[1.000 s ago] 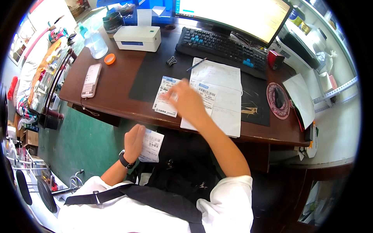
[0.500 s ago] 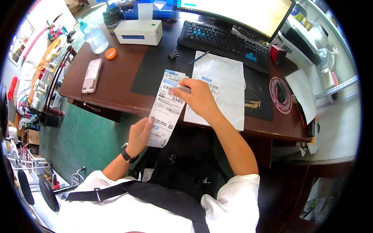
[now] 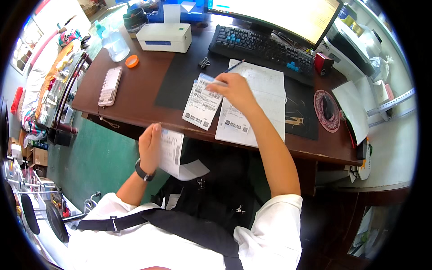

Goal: The person operates a computer mouse and keyboard, then retrieves a long printed receipt from a thermal printer. They tear the receipt into sections, arrange them on a notepad, and reload the printer with a new roll of paper.

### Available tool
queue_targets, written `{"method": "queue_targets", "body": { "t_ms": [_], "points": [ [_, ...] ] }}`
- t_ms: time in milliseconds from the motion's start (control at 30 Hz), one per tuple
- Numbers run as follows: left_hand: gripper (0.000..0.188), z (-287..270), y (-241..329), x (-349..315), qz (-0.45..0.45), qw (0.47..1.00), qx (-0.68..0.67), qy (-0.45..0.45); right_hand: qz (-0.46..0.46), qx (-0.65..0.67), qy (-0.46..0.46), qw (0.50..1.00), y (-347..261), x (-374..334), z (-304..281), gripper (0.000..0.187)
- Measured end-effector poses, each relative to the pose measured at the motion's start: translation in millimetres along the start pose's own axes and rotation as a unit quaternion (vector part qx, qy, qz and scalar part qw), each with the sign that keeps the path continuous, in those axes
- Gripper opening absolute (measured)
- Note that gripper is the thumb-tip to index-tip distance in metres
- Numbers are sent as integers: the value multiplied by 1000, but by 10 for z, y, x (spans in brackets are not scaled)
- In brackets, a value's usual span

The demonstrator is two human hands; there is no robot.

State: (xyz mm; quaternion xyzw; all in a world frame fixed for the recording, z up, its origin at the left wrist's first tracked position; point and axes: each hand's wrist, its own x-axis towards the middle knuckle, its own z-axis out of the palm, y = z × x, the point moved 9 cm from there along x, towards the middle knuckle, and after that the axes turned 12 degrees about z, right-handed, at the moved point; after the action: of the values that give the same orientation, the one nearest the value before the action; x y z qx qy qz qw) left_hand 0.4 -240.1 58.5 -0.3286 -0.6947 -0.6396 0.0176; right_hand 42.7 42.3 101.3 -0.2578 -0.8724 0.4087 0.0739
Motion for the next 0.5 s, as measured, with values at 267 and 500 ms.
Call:
{"method": "queue_targets", "body": {
  "t_ms": [267, 500],
  "points": [
    [43, 155, -156, 264, -20, 999, -19, -39, 15, 84, -96, 992, -505, -553, 695, 33],
    [35, 356, -90, 54, -49, 978, -195, -63, 1, 138, -10, 990, -441, -516, 262, 26]
  ]
}}
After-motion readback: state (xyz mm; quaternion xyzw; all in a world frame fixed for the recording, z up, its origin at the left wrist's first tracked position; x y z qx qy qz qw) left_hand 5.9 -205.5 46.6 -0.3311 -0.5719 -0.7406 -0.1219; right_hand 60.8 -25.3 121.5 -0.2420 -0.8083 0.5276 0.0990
